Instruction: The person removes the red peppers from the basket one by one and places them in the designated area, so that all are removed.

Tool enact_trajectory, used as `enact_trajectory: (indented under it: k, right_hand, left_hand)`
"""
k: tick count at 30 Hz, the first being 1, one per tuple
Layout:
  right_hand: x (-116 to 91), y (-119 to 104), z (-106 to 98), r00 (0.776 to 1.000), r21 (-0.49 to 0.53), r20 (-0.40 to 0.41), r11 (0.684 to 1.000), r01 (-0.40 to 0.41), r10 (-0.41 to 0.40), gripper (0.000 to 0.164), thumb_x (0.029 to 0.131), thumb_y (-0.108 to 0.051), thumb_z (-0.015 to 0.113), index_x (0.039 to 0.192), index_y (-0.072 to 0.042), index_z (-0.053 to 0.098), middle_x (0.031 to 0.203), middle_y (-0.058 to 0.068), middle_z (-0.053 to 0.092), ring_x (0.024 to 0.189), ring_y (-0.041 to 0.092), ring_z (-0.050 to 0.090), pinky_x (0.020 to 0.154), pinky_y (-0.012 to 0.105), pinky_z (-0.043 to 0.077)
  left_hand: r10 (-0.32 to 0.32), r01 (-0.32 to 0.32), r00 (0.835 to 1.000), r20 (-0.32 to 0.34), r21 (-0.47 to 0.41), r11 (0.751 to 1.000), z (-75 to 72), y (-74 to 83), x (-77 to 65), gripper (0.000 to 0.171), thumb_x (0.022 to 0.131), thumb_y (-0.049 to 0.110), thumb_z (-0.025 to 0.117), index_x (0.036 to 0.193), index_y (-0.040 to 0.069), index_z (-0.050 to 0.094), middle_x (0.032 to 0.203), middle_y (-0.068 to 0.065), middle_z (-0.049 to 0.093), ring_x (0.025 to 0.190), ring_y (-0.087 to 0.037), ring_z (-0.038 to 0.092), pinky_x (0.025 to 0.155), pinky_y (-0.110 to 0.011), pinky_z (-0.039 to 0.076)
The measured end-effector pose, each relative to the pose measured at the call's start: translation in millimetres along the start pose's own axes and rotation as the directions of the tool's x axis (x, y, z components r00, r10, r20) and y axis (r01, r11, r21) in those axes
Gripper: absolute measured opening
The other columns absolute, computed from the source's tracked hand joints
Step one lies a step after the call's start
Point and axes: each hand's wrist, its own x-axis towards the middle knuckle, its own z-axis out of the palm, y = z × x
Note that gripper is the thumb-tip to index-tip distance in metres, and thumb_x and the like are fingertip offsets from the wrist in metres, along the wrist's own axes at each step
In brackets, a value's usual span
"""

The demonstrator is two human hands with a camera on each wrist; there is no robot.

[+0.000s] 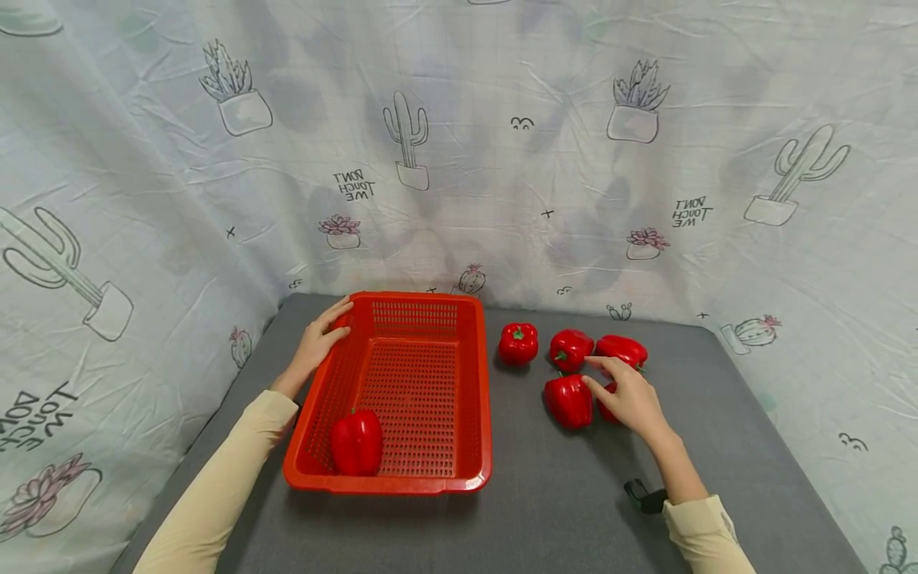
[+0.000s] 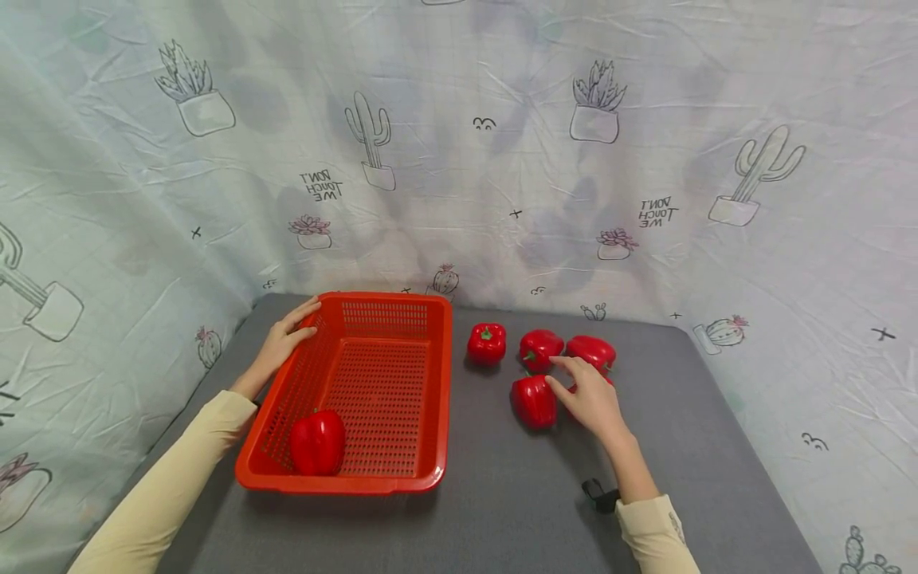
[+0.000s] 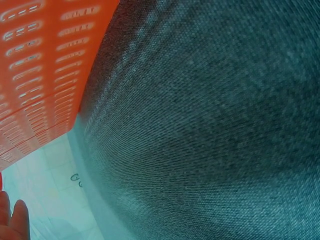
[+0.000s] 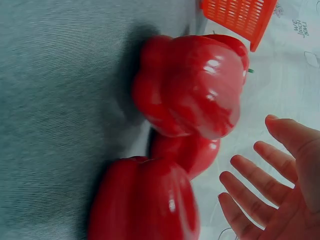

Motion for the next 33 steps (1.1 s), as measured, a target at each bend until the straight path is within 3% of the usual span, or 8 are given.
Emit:
enact_trajectory:
  k: [6,8,20,24,31,33]
  right_hand:
    - [9,-9,-3,1.000,0.018,0.001,0.999,0.027,-0.027,0.042,0.085,-0.027,0.066,0.123,-0.011,0.059,0.112,0.010,0.063,0.098,0.027,0.059,0.075,0.049,0.051]
    - [12,-12,-4,0.999,0.030,-0.008,0.999,0.042,-0.041,0.041,0.085,-0.027,0.066,0.122,-0.011,0.060,0.112,0.009,0.063,0.097,0.026,0.060,0.075,0.048,0.051]
    - [33,-39,-4,0.997,0.094,-0.012,0.992,0.082,-0.081,0.040,0.086,-0.029,0.066,0.122,-0.013,0.060,0.113,0.007,0.063,0.096,0.025,0.060,0.078,0.043,0.051]
    - [40,-47,-4,0.994,0.094,-0.013,0.989,0.113,-0.113,0.042,0.086,-0.029,0.066,0.123,-0.011,0.060,0.115,0.008,0.062,0.101,0.025,0.059,0.082,0.045,0.049]
    - [51,-66,-6,0.986,0.109,0.002,0.981,0.163,-0.164,0.043,0.087,-0.036,0.063,0.124,-0.014,0.059,0.117,0.004,0.061,0.102,0.021,0.058,0.078,0.042,0.051]
    - [54,-72,-6,0.986,0.110,0.016,0.980,0.165,-0.168,0.045,0.087,-0.040,0.062,0.125,-0.016,0.059,0.117,0.003,0.061,0.098,0.018,0.058,0.076,0.039,0.051]
  left_hand:
    - [0.005,-0.005,1.000,0.010,-0.003,1.000,-0.2,4.6,-0.2,0.047,0.093,0.006,0.051,0.139,0.000,0.041,0.149,-0.016,0.031,0.135,-0.037,0.027,0.103,-0.058,0.027]
    - [0.017,-0.017,1.000,0.003,0.007,1.000,0.8,-3.4,0.5,0.047,0.094,0.008,0.051,0.139,0.002,0.041,0.149,-0.013,0.031,0.136,-0.035,0.027,0.103,-0.057,0.026]
    - [0.001,-0.001,1.000,-0.007,0.005,1.000,0.1,-5.1,1.0,0.047,0.093,0.009,0.053,0.139,0.005,0.043,0.149,-0.010,0.032,0.136,-0.034,0.027,0.105,-0.055,0.025]
    - [0.009,-0.009,1.000,0.007,0.016,1.000,0.1,1.1,0.9,0.047,0.094,0.007,0.050,0.139,0.001,0.041,0.149,-0.015,0.030,0.136,-0.036,0.026,0.104,-0.056,0.025]
    - [0.010,-0.009,1.000,0.008,-0.014,1.000,-2.0,32.3,-4.4,0.046,0.090,-0.002,0.051,0.135,-0.009,0.042,0.145,-0.026,0.031,0.133,-0.044,0.026,0.102,-0.060,0.024]
    - [0.010,-0.010,1.000,0.007,-0.016,1.000,-1.8,30.5,-4.1,0.046,0.090,-0.002,0.052,0.135,-0.008,0.042,0.145,-0.026,0.031,0.133,-0.043,0.026,0.102,-0.060,0.024]
